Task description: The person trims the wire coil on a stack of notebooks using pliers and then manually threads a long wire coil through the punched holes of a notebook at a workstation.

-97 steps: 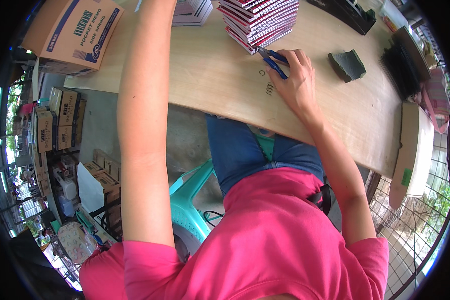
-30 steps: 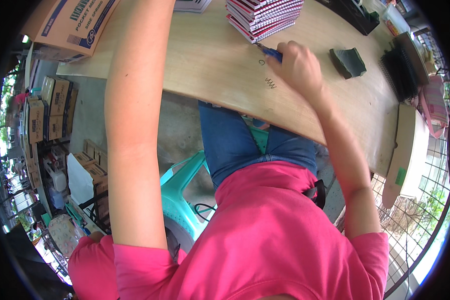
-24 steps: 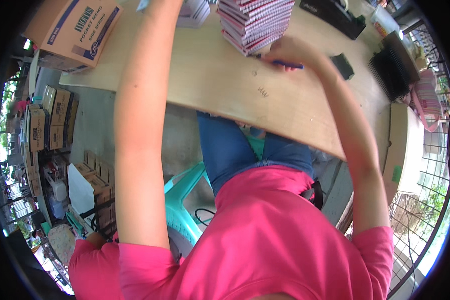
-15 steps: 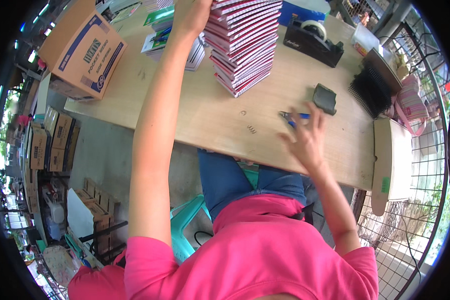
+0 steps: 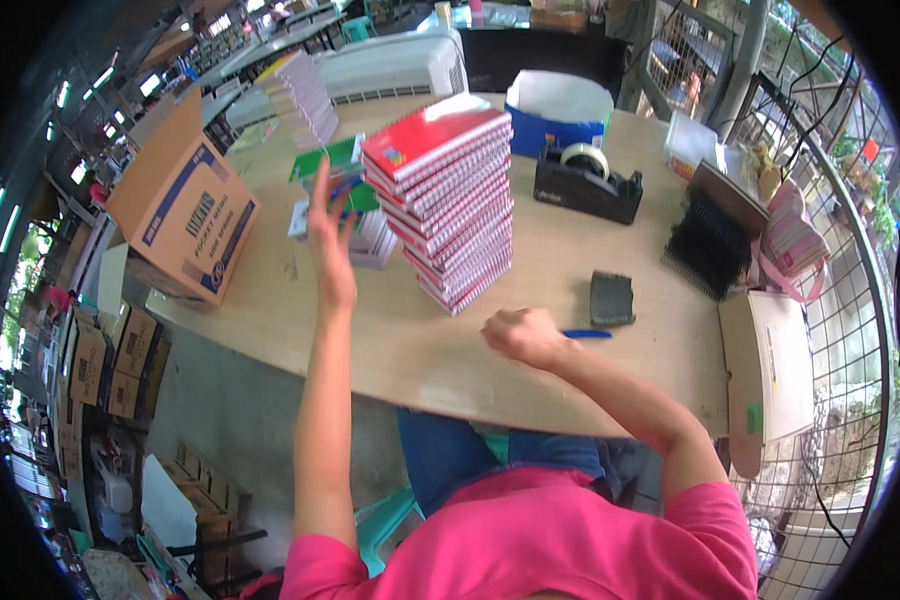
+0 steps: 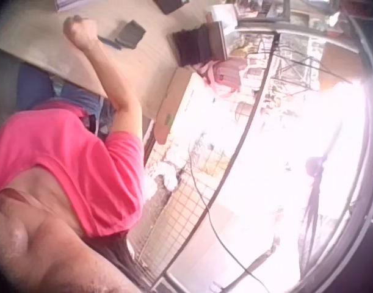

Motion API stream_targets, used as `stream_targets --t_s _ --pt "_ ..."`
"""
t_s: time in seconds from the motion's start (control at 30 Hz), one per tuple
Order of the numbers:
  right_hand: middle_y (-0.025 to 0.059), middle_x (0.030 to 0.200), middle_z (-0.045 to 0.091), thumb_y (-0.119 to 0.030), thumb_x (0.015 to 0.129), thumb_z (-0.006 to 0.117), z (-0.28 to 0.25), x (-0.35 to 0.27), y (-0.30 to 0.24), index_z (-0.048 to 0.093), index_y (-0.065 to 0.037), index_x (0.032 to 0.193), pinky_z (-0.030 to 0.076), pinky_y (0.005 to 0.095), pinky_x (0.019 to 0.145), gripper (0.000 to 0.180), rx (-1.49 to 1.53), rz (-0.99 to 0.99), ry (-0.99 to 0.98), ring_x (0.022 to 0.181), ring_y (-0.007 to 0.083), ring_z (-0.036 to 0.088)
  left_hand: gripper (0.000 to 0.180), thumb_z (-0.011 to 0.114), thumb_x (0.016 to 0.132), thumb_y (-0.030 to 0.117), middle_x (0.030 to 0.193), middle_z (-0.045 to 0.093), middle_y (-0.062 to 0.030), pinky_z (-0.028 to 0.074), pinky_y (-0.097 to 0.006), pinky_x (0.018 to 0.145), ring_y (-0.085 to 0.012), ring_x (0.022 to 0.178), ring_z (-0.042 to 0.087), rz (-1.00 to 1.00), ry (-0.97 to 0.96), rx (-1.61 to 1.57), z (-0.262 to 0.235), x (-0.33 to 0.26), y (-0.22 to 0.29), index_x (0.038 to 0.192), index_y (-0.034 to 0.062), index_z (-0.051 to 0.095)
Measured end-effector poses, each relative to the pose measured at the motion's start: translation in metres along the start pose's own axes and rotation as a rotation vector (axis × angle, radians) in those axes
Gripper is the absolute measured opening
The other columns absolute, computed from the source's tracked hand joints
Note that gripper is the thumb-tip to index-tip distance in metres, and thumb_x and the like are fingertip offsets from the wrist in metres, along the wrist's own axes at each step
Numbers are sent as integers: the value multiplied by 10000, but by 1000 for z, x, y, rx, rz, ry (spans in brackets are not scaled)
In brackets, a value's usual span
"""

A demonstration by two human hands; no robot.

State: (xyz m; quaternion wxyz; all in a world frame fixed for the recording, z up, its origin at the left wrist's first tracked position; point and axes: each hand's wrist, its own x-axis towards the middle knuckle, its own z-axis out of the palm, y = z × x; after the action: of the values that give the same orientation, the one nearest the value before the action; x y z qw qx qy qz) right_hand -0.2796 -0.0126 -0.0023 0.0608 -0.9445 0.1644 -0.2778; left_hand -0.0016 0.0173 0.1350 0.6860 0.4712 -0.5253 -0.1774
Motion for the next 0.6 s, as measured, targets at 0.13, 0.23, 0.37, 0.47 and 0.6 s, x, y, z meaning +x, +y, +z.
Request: stream_targets --t_s 0.13,0.23,0.37,0.47,0.6 --pt "73 676 576 -81 867 720 -148 95 48 564 -80 775 426 383 477 181 -160 83 881 572 251 575 943 252 921 829 1557 414 -76 225 -504 1175 -300 1408 401 -286 7 -46 -43 -73 -31 1553 140 366" --pt "122 879 646 -208 881 750 -225 158 143 602 -71 890 470 431 656 202 -396 314 894 769 293 628 952 226 925 829 1538 442 -65 261 -474 1159 -266 1388 425 -415 -99 -113 -20 -79 -71 1537 118 392" --pt "266 1512 413 -334 832 789 -189 156 197 558 -176 1403 374 487 1112 636 -386 455 691 1356 441 436 974 206 915 843 1530 450 -59 280 -452 1154 -229 1377 436 -569 -195 -122 -12 -65 -111 1530 116 416" --pt "166 1468 491 -262 977 677 -130 123 83 524 -52 1412 373 417 1110 508 732 648 803 1332 300 484 1000 167 918 837 1511 480 -83 272 -434 1168 -228 1384 433 -643 -249 -93 -41 -59 -134 1522 78 408" --pt "168 1513 419 -703 970 428 -70 39 -9 298 -174 1580 357 598 1072 818 1305 1395 483 1370 358 409 928 208 963 780 1502 491 -116 295 -439 1174 -251 1370 457 -781 -428 -148 -19 -20 -124 1518 66 415"
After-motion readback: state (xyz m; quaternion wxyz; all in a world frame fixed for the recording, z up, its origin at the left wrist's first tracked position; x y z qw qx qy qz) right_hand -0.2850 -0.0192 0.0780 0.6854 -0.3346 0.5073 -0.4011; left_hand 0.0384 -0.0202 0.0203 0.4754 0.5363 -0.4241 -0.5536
